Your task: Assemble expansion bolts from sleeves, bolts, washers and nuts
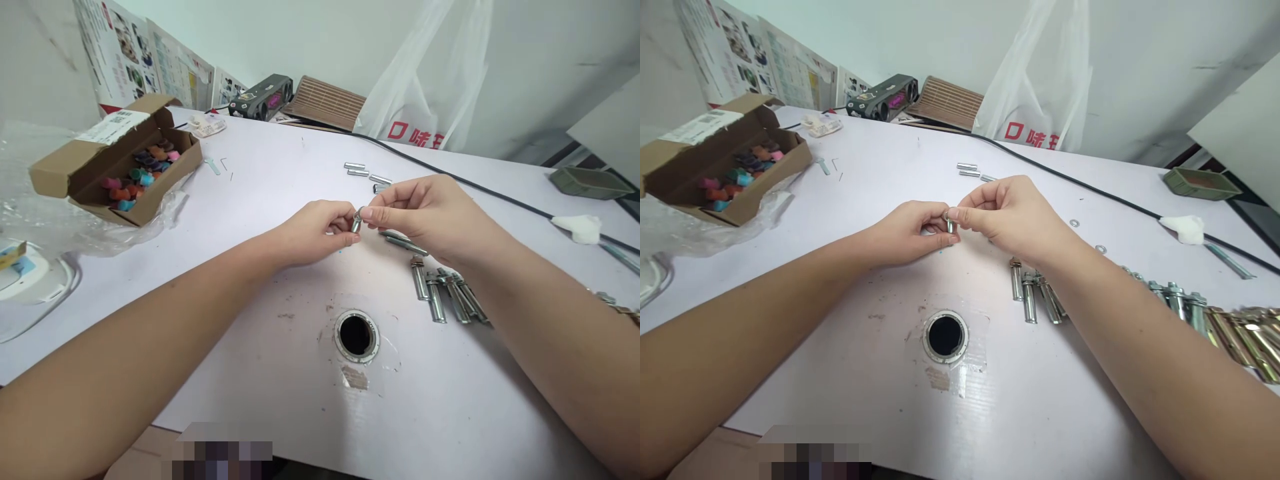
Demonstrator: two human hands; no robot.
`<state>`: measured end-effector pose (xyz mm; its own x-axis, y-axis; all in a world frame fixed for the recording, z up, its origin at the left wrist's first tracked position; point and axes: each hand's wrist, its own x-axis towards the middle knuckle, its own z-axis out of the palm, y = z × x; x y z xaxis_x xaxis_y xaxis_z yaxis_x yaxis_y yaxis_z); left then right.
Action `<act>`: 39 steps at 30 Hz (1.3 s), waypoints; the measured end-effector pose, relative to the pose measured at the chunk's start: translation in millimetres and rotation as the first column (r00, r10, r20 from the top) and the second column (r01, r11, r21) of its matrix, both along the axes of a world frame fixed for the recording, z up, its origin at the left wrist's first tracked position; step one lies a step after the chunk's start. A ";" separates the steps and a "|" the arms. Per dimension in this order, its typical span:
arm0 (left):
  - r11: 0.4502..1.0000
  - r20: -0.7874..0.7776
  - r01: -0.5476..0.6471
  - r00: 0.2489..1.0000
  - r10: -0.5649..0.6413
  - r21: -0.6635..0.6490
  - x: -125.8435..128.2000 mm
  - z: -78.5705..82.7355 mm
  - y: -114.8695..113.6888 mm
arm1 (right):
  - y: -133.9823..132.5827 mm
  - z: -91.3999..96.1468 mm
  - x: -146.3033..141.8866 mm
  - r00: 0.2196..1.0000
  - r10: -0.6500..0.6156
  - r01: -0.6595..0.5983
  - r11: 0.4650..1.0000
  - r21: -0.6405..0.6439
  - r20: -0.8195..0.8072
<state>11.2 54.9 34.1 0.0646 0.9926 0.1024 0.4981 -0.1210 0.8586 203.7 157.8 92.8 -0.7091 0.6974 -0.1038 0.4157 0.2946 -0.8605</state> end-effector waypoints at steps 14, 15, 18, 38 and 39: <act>0.999 0.024 -0.017 1.000 0.018 -0.029 -1.1 0.1 -1.2 | 4.5 -12.8 -1.1 0.989 0.038 -0.074 0.966 -0.247 -0.145; 0.999 0.026 -0.017 0.999 0.018 -0.027 -1.1 -0.1 -1.3 | 3.3 -11.8 -1.1 0.989 0.037 -0.072 0.965 -0.251 -0.141; 0.999 0.040 -0.020 0.999 0.021 -0.033 -1.0 -0.5 -1.4 | -2.4 -6.9 -2.6 0.994 0.020 -0.045 0.969 -0.243 -0.104; 0.986 -0.279 -0.087 0.952 0.124 0.142 12.8 3.3 -8.2 | -24.3 4.1 4.0 1.000 -0.016 0.016 0.998 -0.060 0.009; 0.987 -0.277 -0.083 0.953 0.119 0.139 13.2 3.0 -8.6 | -24.5 3.2 6.0 1.000 -0.022 0.022 0.997 -0.068 0.009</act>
<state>24.5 46.3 37.0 0.0090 0.9760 0.2174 0.7340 -0.1541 0.6614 209.7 133.4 96.0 -0.6926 0.7040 -0.1572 0.4286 0.2263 -0.8747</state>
